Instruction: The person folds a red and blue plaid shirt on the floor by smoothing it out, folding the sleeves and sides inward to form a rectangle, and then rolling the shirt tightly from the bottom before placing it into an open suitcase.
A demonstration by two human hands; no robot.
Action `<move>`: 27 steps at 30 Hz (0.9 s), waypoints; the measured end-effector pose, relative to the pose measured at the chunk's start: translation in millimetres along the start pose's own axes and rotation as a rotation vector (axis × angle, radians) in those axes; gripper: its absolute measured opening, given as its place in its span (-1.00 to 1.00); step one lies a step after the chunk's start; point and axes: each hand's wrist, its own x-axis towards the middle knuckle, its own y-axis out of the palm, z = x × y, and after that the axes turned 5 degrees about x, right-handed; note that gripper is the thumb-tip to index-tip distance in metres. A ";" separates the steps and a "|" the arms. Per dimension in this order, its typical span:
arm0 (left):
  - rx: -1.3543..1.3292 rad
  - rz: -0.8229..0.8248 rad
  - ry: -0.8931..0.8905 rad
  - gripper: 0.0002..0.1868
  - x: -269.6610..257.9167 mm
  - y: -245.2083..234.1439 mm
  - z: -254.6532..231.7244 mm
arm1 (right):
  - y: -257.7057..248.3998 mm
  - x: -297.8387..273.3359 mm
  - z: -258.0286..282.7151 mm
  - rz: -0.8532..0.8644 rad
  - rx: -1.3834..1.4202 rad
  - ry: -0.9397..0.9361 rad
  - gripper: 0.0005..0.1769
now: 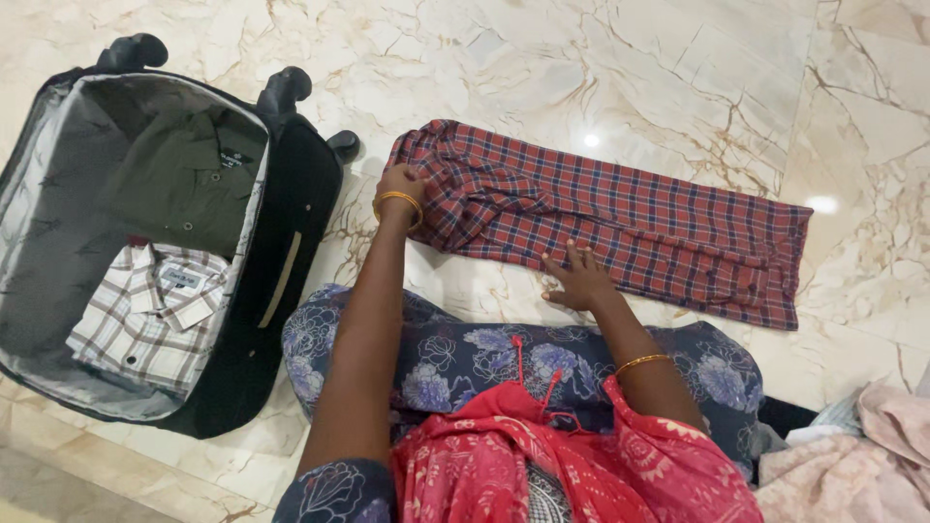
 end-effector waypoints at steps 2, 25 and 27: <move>-0.163 0.030 0.096 -0.76 -5.5 5.4 -1.5 | 12.0 7.0 -7.6 -0.047 0.012 -0.026 0.00; -0.182 0.482 0.230 -0.44 -107.5 25.1 7.2 | -18.2 -91.0 37.3 -0.107 1.260 -0.589 0.15; 0.002 0.596 0.290 -0.40 -119.4 41.0 2.9 | -13.1 -89.3 43.8 -0.028 1.202 -0.545 0.13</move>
